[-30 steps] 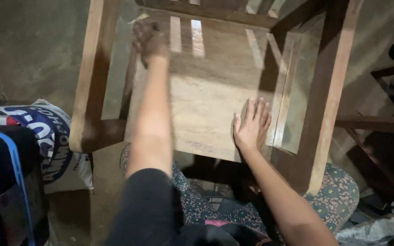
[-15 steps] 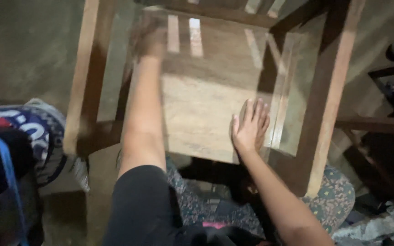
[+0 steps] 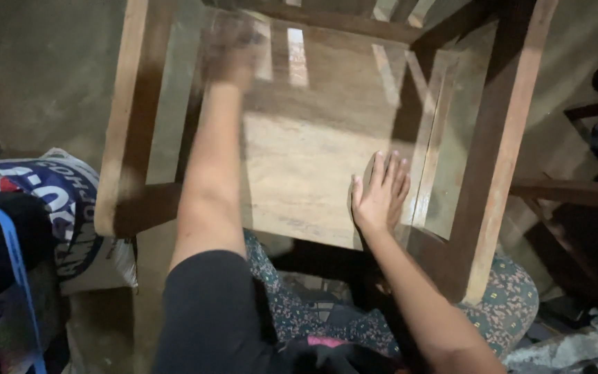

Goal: The person sands the wooden seat and frame of a chair using a piece of sandpaper.

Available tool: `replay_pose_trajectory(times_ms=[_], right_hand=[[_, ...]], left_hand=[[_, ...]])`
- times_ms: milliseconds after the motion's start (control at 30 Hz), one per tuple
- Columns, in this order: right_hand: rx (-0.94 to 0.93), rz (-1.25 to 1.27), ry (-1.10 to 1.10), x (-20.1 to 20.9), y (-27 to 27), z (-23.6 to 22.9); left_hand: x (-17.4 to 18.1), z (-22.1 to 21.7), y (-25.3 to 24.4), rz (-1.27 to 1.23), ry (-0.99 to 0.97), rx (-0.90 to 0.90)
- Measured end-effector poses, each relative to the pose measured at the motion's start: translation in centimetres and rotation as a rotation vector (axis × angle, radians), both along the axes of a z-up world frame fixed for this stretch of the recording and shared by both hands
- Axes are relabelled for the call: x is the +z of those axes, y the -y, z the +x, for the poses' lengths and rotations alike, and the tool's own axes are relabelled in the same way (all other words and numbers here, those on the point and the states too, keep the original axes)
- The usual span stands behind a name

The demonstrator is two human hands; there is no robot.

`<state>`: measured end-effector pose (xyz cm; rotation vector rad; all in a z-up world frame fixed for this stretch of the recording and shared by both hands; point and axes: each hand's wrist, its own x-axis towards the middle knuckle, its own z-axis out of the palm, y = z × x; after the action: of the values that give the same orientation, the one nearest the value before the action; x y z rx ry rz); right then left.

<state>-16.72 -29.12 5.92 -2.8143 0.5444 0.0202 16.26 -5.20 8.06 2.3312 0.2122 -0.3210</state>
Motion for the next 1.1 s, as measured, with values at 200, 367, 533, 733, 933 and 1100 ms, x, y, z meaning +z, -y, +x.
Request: replay_pose_trajectory(times_ms=[200, 367, 533, 733, 933, 1100], right_hand=[[0.006, -0.031, -0.022, -0.6, 0.1, -0.2], [0.005, -0.027, -0.054, -0.5, 0.1, 0.0], [0.023, -0.116, 0.105, -1.8, 0.5, -0.4], [-0.003, -0.044, -0.025, -0.5, 0.1, -0.1], [0.017, -0.065, 0.023, -0.2, 0.1, 0.0], [0.001, -0.038, 0.052, -0.7, 0.0, -0.1]], left_hand=[[-3.9, 1.5, 1.3, 0.322, 0.040, -0.031], [-5.2, -7.9, 15.9, -0.136, -0.354, -0.099], [-24.5, -3.0, 11.7, 0.533, -0.047, -0.811], [-8.3, 4.6, -4.8, 0.473, 0.114, -0.027], [3.6, -7.2, 16.0, 0.016, -0.379, -0.152], [3.2, -10.2, 22.7, 0.336, -0.055, -0.633]])
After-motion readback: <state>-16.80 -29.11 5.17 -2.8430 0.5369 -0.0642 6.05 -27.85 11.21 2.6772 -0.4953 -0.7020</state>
